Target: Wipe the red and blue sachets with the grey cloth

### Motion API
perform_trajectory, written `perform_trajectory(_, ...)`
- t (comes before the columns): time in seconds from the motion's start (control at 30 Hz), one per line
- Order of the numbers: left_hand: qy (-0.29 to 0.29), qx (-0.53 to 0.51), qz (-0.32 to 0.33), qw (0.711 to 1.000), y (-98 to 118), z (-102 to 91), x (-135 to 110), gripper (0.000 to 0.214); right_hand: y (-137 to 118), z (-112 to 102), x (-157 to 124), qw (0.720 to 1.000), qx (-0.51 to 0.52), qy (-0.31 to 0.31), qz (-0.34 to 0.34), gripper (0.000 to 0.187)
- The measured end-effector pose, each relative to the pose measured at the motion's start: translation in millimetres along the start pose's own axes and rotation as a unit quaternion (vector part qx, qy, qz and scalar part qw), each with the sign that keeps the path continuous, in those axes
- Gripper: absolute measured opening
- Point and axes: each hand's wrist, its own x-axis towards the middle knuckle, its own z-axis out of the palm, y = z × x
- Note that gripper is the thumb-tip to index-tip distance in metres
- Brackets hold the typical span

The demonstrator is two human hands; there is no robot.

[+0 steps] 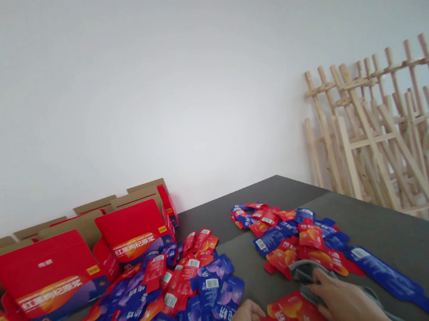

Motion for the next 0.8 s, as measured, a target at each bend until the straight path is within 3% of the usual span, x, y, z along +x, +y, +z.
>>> perform_trajectory(0.13,0.019,-0.006,-0.003,1.000,3.1,1.4,-3.8,0.031,3.8,7.3,-3.2,0.999,-0.038,0.013,-0.006,0.031)
perform_trajectory(0.3,0.000,-0.017,0.003,1.000,-2.9,-0.8,0.0,0.032,-16.6,6.0,4.2,0.993,-0.111,0.035,-0.018,0.036)
perform_trajectory(0.43,-0.018,-0.039,-0.002,0.999,-1.6,-2.6,0.9,0.034,-32.7,6.0,11.0,0.994,-0.092,0.039,-0.038,0.042)
perform_trajectory(0.57,0.001,-0.039,-0.004,0.999,8.6,-2.1,-6.7,0.045,-53.4,19.9,11.7,0.989,-0.064,0.055,-0.124,0.036)
perform_trajectory(0.67,-0.005,-0.028,-0.006,1.000,11.6,-0.1,-9.0,0.040,-59.0,29.4,8.0,0.979,-0.037,0.055,-0.192,0.032)
perform_trajectory(0.8,0.024,-0.005,-0.011,1.000,9.0,1.7,-6.0,0.032,-39.0,21.5,2.3,0.991,0.032,0.040,-0.127,0.047)
